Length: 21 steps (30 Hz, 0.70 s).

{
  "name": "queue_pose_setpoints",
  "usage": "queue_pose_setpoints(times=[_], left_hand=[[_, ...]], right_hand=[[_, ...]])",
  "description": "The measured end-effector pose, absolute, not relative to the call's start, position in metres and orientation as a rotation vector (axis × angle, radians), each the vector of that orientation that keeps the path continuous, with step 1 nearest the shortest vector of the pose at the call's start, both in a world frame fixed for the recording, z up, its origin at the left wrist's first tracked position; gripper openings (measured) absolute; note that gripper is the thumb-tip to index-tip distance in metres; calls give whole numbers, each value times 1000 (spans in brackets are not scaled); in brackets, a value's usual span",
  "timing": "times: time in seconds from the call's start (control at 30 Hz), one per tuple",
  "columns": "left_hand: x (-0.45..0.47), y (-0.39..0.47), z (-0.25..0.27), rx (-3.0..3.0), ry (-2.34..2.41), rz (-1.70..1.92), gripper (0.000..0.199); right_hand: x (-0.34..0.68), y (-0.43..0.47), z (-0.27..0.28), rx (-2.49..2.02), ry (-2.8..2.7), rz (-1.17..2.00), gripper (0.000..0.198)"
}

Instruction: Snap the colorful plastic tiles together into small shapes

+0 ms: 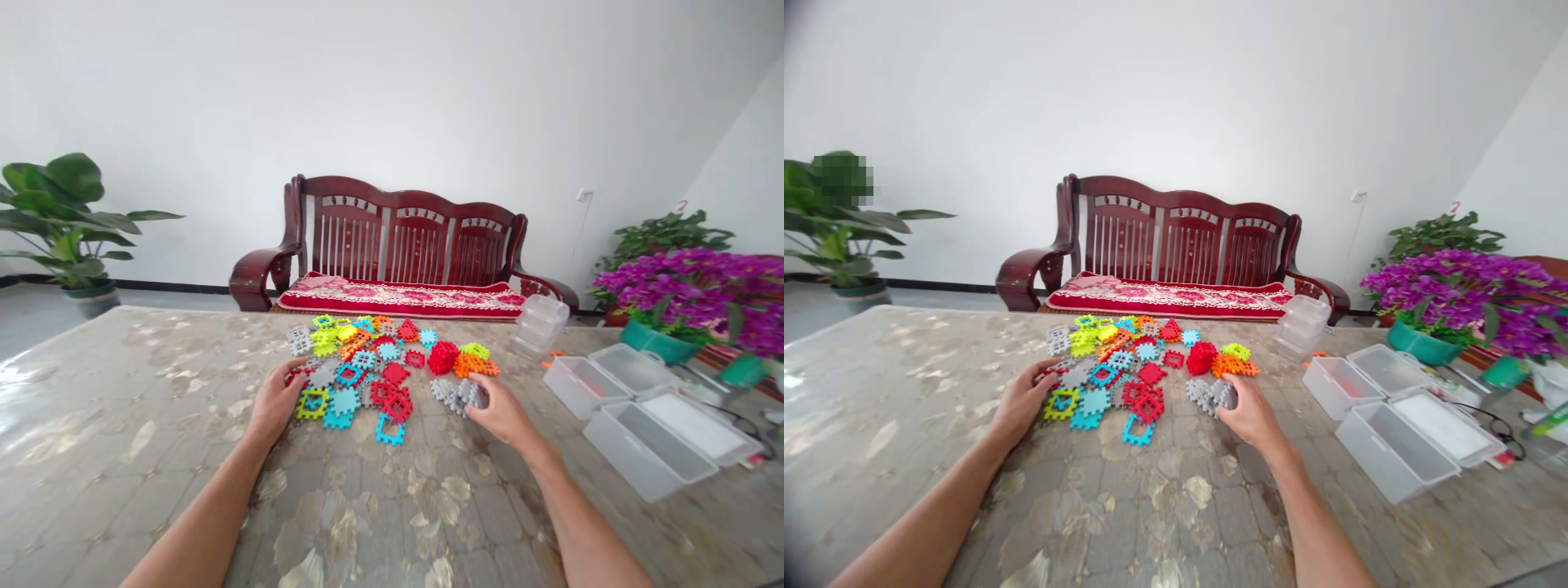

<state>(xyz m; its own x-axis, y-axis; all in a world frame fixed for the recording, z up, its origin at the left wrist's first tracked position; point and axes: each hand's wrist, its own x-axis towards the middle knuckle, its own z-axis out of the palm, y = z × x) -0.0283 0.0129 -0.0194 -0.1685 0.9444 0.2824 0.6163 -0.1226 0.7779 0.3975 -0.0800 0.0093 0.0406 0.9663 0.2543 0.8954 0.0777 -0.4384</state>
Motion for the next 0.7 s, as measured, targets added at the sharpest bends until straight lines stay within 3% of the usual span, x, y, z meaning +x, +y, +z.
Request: queue_pose_setpoints(times=[0.23,0.47,0.7], left_hand=[[-28,14,-20,1807,1773,1206,39],[-28,19,-26,1877,1756,1176,36],[-29,24,-31,1909,1758,1163,35]], right_hand=[[369,-66,13,-1963,-2019,236,79],[371,-58,17,-1982,-2060,138,65],[368,-44,34,-1811,-2281,108,70]])
